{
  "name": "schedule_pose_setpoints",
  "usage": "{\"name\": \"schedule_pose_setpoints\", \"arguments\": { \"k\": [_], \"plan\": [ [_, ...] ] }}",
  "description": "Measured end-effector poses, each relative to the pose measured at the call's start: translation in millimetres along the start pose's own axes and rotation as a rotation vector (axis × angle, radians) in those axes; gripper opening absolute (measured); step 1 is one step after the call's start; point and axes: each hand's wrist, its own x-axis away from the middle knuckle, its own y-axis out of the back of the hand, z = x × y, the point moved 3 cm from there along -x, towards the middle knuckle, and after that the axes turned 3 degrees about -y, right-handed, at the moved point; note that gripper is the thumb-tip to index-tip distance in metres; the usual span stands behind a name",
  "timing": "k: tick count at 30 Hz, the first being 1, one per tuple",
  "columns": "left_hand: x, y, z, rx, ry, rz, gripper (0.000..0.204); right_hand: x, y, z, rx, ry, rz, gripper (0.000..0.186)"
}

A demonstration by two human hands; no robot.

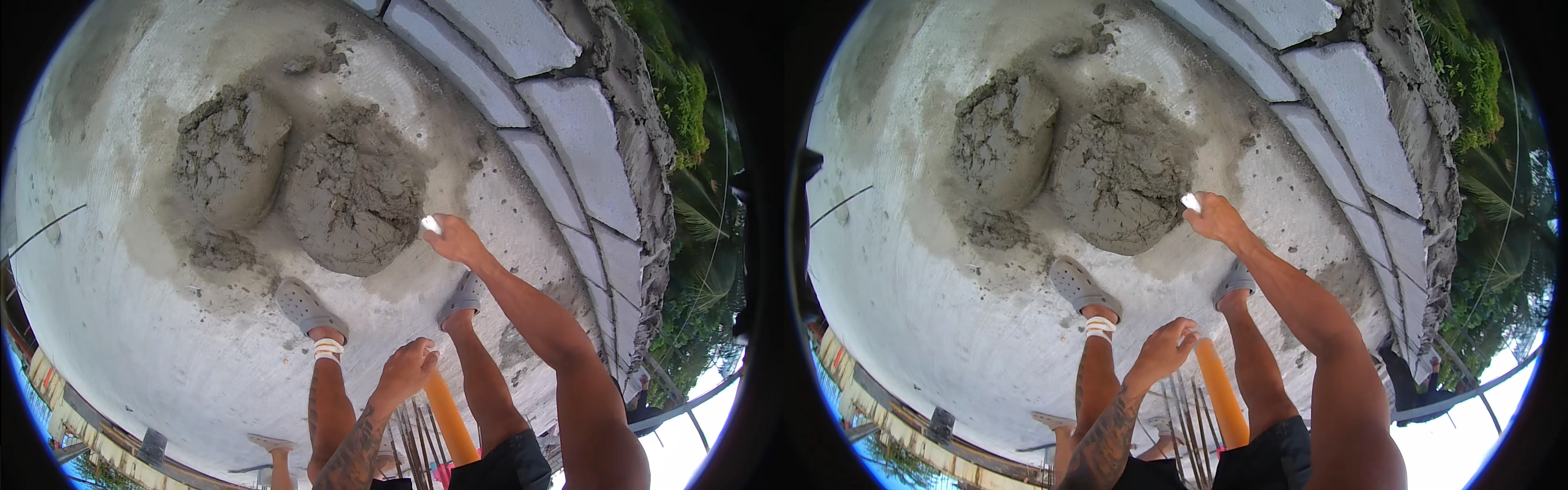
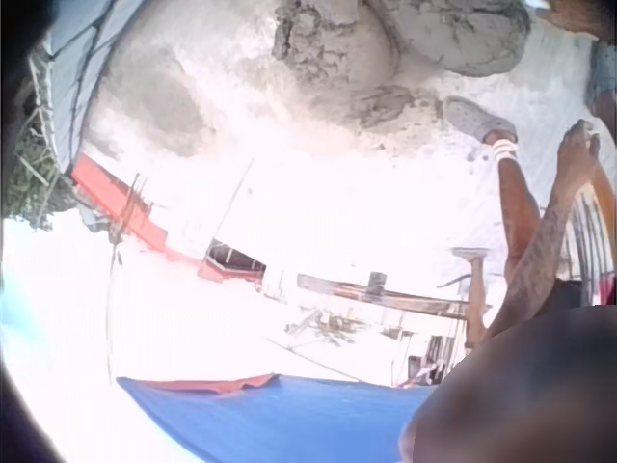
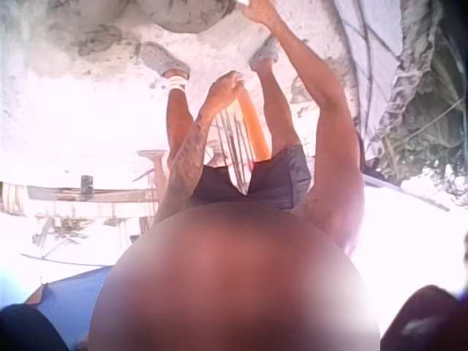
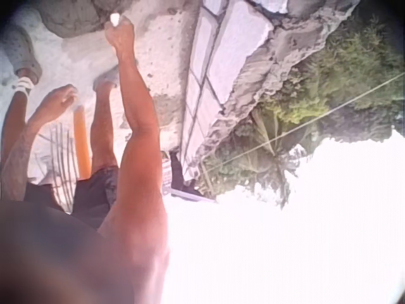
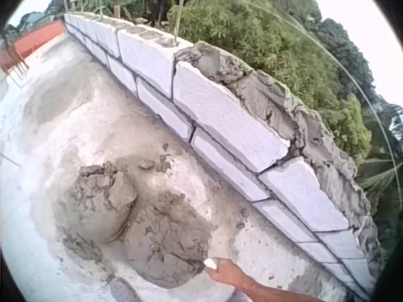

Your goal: The person uses a trowel to scoop wet cement from a pile on the floor and applies it into the gaps between concrete blocks along a low wall. The person repeatedly scoops and spreads the cement along the wall line.

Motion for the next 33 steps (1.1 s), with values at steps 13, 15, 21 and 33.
{"name": "schedule_pose_setpoints", "arguments": {
  "k": [13, 15, 21, 33],
  "plan": [
    [-7, -8, 7, 0.070, 0.081, 0.080, 0.026, 0, -35, 50, -0.323, -0.187, -0.248, 0.043],
    [-12, 2, 2, 0.028, 0.018, 0.003, 0.026, 6, -28, 28, -0.172, -0.156, -0.339, 0.045],
    [-5, 18, -7, 0.088, 0.003, 0.001, 0.026, 73, -27, -85, -0.160, -0.303, -0.434, 0.044],
    [-4, 5, 16, 0.009, 0.055, 0.028, 0.031, -31, -2, 38, -0.239, -0.060, -0.028, 0.057]
  ]
}}
